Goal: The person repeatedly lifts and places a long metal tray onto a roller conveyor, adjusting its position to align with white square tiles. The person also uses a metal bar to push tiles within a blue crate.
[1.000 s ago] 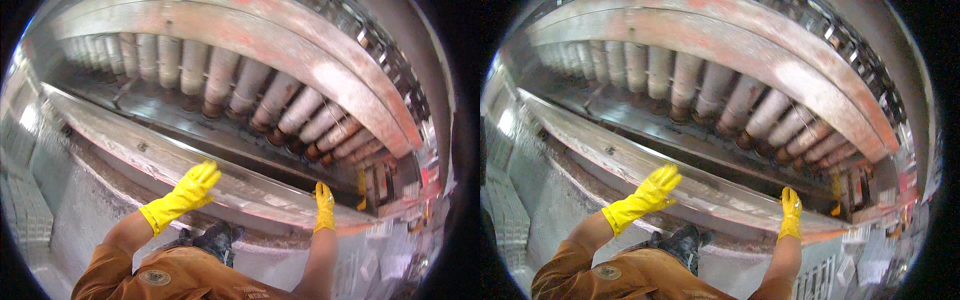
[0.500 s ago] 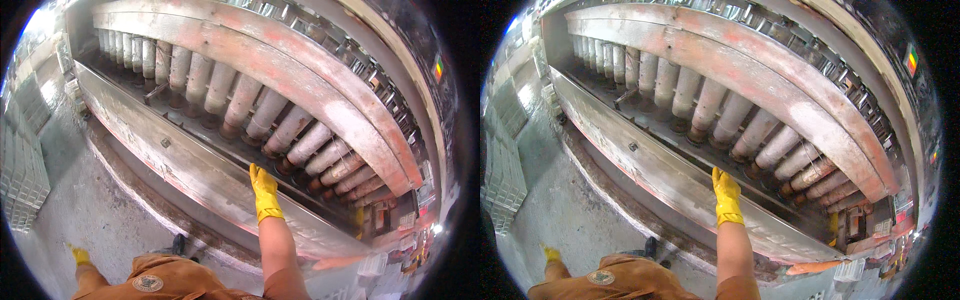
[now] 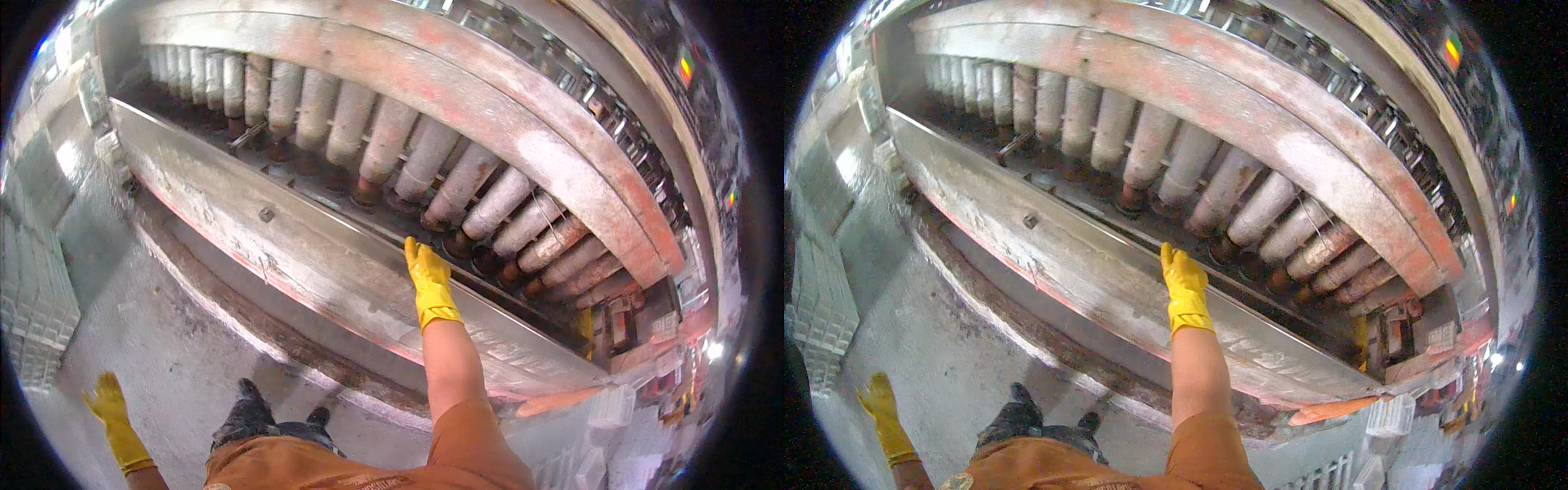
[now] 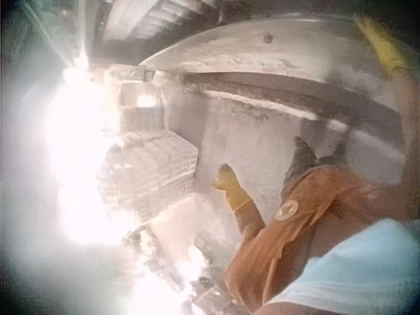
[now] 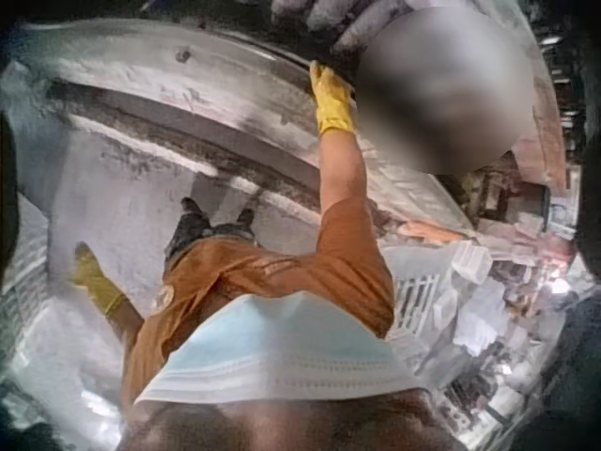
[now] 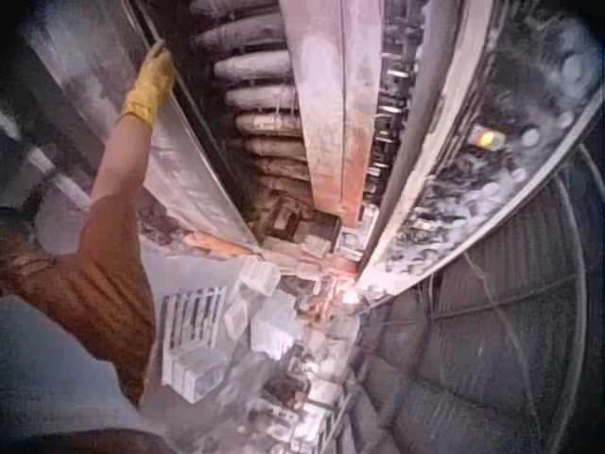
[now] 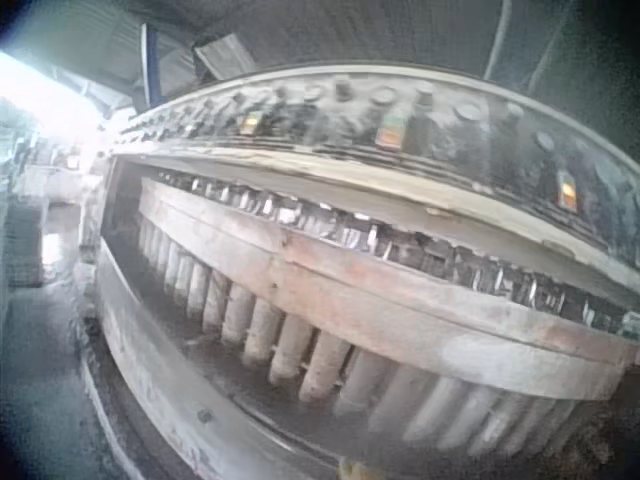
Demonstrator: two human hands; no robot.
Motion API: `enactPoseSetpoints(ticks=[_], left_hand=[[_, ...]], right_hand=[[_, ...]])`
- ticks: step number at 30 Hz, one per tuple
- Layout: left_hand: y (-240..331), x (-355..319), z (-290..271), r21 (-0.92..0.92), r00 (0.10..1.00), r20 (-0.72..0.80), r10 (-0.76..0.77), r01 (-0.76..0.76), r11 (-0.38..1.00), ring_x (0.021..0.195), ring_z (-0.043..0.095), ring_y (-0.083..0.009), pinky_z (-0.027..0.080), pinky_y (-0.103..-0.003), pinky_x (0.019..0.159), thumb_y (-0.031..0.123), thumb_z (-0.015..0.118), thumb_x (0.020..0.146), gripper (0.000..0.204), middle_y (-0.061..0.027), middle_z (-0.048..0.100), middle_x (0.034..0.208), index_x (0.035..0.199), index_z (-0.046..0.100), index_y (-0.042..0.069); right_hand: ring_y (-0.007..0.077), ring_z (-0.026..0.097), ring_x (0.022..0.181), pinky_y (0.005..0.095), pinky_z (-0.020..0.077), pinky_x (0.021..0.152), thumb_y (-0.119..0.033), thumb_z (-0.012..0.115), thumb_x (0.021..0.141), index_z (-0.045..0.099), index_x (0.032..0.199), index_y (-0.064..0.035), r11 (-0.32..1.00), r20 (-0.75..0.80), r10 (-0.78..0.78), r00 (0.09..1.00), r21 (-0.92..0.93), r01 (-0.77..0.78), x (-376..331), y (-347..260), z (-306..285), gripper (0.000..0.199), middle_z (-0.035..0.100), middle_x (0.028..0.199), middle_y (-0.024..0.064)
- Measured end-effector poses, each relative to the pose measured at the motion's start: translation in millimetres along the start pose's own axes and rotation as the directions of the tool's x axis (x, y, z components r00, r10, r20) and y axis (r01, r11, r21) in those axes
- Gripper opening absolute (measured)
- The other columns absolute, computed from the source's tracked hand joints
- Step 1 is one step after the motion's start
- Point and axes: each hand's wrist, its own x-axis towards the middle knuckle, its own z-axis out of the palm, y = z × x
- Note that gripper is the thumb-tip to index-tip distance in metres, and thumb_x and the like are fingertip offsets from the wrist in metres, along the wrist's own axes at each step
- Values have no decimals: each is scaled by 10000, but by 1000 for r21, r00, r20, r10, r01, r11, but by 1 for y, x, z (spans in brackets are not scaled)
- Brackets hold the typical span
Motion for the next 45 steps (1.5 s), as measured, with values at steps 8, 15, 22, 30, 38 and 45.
enactPoseSetpoints(ticks=[8, 15, 22, 30, 38, 45], left_hand=[[1, 75, -58, -453, 974, -220, 59, -155, 878, 1609, 267, -276, 137, -698, 1221, 347, 413, 1112, 572, -50, 291, 1747, 1654, 363, 174], [-11, 99, 8, -646, 994, -3, 105, -82, 759, 1602, 279, -279, 186, -623, 1237, 292, 446, 1111, 566, -73, 294, 1743, 1651, 363, 145], [-34, 122, 0, -716, 991, 135, 22, 82, 693, 1595, 290, -282, 234, -548, 1254, 237, 479, 1109, 564, -96, 297, 1738, 1648, 364, 117], [-25, 207, -64, -791, 993, 99, 63, 41, 611, 1587, 304, -285, 290, -462, 1272, 174, 517, 1108, 565, -122, 300, 1733, 1644, 364, 85], [2, 392, -108, -721, 866, -273, 419, -473, 506, 1473, 484, -321, 375, -432, 1237, 131, 705, 1015, 644, -218, 486, 1609, 1583, 444, -24], [-62, 463, -11, -609, 938, 327, 117, 114, 785, 1414, 520, -355, 406, -449, 1195, 214, 723, 983, 615, -235, 545, 1511, 1504, 507, -32]], right_hand=[[486, 717, 956, 596, 553, 881, -634, 384, 1061, 761, 1137, -129, 994, -97, 88, 991, -58, -94, -23, 10, 9, 635, 768, 1019, 219], [487, 695, 1081, 555, 513, 1018, -591, 457, 1065, 669, 1383, -103, 936, -182, 292, 939, -149, -320, -38, 10, 27, 620, 764, 1178, 214], [458, 520, 1383, 528, 342, 1216, -563, 666, 964, 502, 1544, -32, 997, -362, -72, 929, -43, 61, -28, -159, 83, 803, 590, 1485, 249], [410, 524, 1422, 507, 364, 1218, -519, 780, 858, 510, 1526, -10, 922, -462, -364, 809, -56, 383, 36, -400, 132, 882, 552, 1537, 241], [368, 628, 1253, 499, 446, 1133, -345, 825, 811, 592, 1417, -17, 824, -447, -490, 748, 41, 565, 87, -639, 209, 727, 666, 1337, 191], [374, 706, 1036, 512, 541, 882, -481, 774, 868, 582, 1404, -28, 876, 140, -475, 869, 163, 453, 151, -837, 247, 728, 734, 1103, 171]])
